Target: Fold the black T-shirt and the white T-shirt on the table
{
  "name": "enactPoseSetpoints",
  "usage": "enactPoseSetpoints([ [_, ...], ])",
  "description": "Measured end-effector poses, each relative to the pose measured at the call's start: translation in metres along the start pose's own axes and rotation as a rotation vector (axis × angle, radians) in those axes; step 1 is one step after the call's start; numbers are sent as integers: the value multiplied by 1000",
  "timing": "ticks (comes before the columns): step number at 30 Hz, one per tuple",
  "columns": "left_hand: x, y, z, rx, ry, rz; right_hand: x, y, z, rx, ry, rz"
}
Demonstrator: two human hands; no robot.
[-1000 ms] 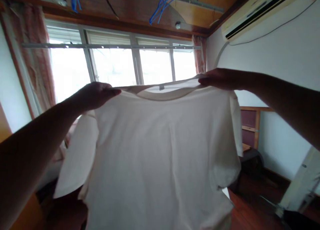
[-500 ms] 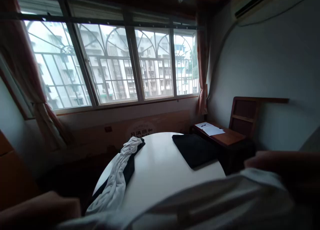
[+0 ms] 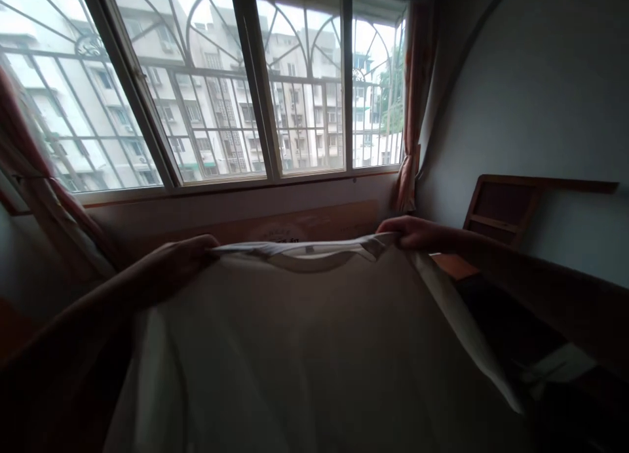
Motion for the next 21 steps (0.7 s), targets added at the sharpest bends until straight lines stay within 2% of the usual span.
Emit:
enactPoseSetpoints([
  [1,-20,-4,-14,-54,-60,-78,-31,16,-7,66,74,-23],
  [2,-40,-8,-30,-133,-71,-123,-61,30,-14,171,167,-51],
  [3,-60,-12,-47,-209,-28,-131,-88,44,-22,286,289,-80],
  [5,-94,-21,-88,-323,49,-57,-133,67,-41,365,395,-116],
  [7,-113,-29,-131,-374,36,58,-163,86,-63,413,456,-154],
  [10,-111,-39,-187,-399,-163,264,-178,107,-98,463,445,-180],
  [12,-95,-42,-208,-379,-289,249,-168,117,-117,474,380,-151],
  [15,-60,-43,-212,-355,-377,93,-124,125,-133,493,273,2],
  [18,-23,-43,-187,-280,-518,-41,-49,129,-131,485,212,133],
  [21,15,-38,-142,-88,-655,-86,42,132,-120,434,237,111],
])
Point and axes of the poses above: each hand's wrist, its own x-axis away from the middle knuckle, its own z-axis out of the back of the hand, y = z × x, the point moved 1 cm from there along -x, towards the middle knuckle, and after that the axes turned 13 degrees about y, right-handed, at the moved point
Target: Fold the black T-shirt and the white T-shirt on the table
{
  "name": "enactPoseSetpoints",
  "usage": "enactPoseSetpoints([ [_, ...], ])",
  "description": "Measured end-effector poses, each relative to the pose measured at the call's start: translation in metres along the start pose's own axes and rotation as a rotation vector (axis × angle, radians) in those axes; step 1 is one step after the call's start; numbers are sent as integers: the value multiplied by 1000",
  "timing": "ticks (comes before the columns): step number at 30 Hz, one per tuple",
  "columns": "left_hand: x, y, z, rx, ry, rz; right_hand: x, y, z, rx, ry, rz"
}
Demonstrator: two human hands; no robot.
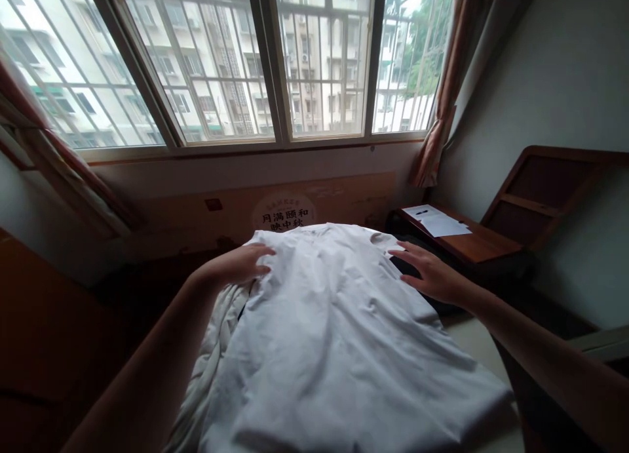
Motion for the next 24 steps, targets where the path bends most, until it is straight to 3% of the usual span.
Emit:
enactPoseSetpoints([
  [2,43,8,11,119,-25,22,61,2,17,-26,-16,-106],
  [5,110,24,19,251,52,96,150,3,31,-71,-91,-273],
  [7,153,36,13,307,103,142,202,0,33,-70,-115,-368],
  [10,212,54,-12,300,41,221,257,-8,32,-90,-118,-432],
  [14,280,70,-64,269,-31,258,277,-12,28,-94,-69,-448],
  [19,340,66,-122,288,177,267,265,-5,21,-28,59,-481],
  [21,349,64,-132,264,276,283,260,-6,21,-73,136,-502],
  [24,351,65,-127,270,390,334,248,-15,27,-304,267,-661],
])
Point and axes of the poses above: each hand's wrist, its own x-axis away from the middle knuckle, its own z-axis out of the back of the hand, y = z × x, the point moved 1 cm from there along -x, towards the middle knuckle, and after that the axes turned 13 degrees about y, right-handed, at the moved point
